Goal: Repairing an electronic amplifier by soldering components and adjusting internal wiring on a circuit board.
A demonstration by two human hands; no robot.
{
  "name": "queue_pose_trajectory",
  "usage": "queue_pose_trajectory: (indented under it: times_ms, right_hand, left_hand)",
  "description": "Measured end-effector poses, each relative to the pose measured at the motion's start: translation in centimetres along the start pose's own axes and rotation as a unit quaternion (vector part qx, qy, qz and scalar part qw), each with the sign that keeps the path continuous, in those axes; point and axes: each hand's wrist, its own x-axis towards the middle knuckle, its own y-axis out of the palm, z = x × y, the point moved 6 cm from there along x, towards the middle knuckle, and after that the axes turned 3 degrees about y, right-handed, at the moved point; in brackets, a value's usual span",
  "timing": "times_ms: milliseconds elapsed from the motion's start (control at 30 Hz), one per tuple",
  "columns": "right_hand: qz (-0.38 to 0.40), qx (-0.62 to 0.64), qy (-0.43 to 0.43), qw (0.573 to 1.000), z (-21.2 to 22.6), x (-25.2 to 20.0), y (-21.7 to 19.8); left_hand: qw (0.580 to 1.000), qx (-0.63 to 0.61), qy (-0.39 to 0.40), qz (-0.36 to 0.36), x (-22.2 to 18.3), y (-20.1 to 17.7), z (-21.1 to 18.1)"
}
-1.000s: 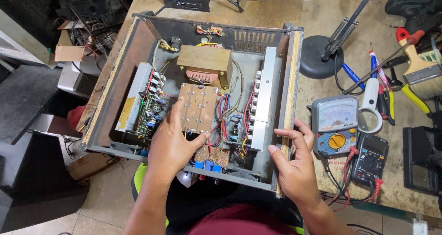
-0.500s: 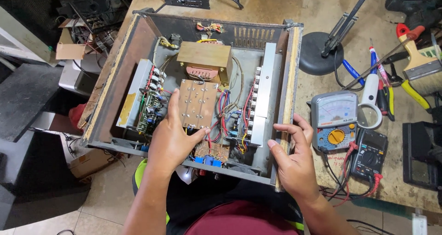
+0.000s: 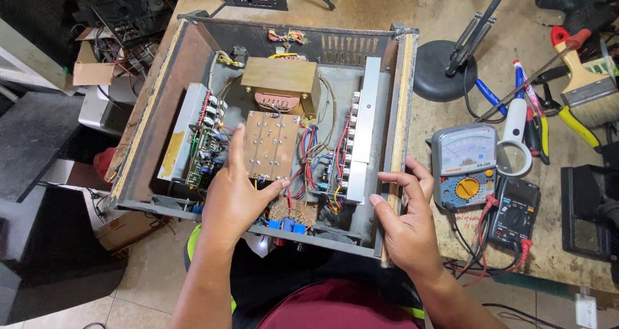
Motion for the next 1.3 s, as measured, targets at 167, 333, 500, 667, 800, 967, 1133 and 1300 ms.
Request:
queue_pose_trajectory:
  times_ms: [167,333,500,667,800,967,1133,1300]
  right_hand:
    - [0.002,0.005,0.0,1.0,0.0,0.0,0.0]
    - [0.0,-0.001,0.0,1.0,-0.1,0.0,0.0]
    - [0.002,-0.002,0.007,1.0,-0.1,0.0,0.0]
    - [0.003,0.002,0.023,1.0,0.0,0.0,0.0]
    - [0.004,0.007,0.029,1.0,-0.1,0.0,0.1]
    - [-0.002,-0.014,0.026,1.0,0.2,0.0,-0.1]
    - [-0.002,-0.04,0.016,0.999,0.2,0.0,-0.3]
    - [-0.002,-0.062,-0.004,0.998,1.2,-0.2,-0.5]
  left_hand:
    - [1.0,0.007,-0.007,0.013,-0.1,-0.2,-0.3]
    - [1.0,0.008,0.01,0.001,0.1,0.0,-0.1]
    - [1.0,0.003,0.026,-0.01,0.3,0.2,0.3]
    - [0.999,0.019,0.033,-0.005,0.3,0.3,0.5]
    - [0.999,0.0,0.032,-0.003,0.4,0.3,0.6]
    - [0.999,0.006,0.052,-0.009,0.7,0.6,1.2]
    - [0.993,-0.026,0.096,-0.058,1.1,0.9,2.1]
    - [0.97,-0.093,0.179,-0.136,1.0,0.1,3.1]
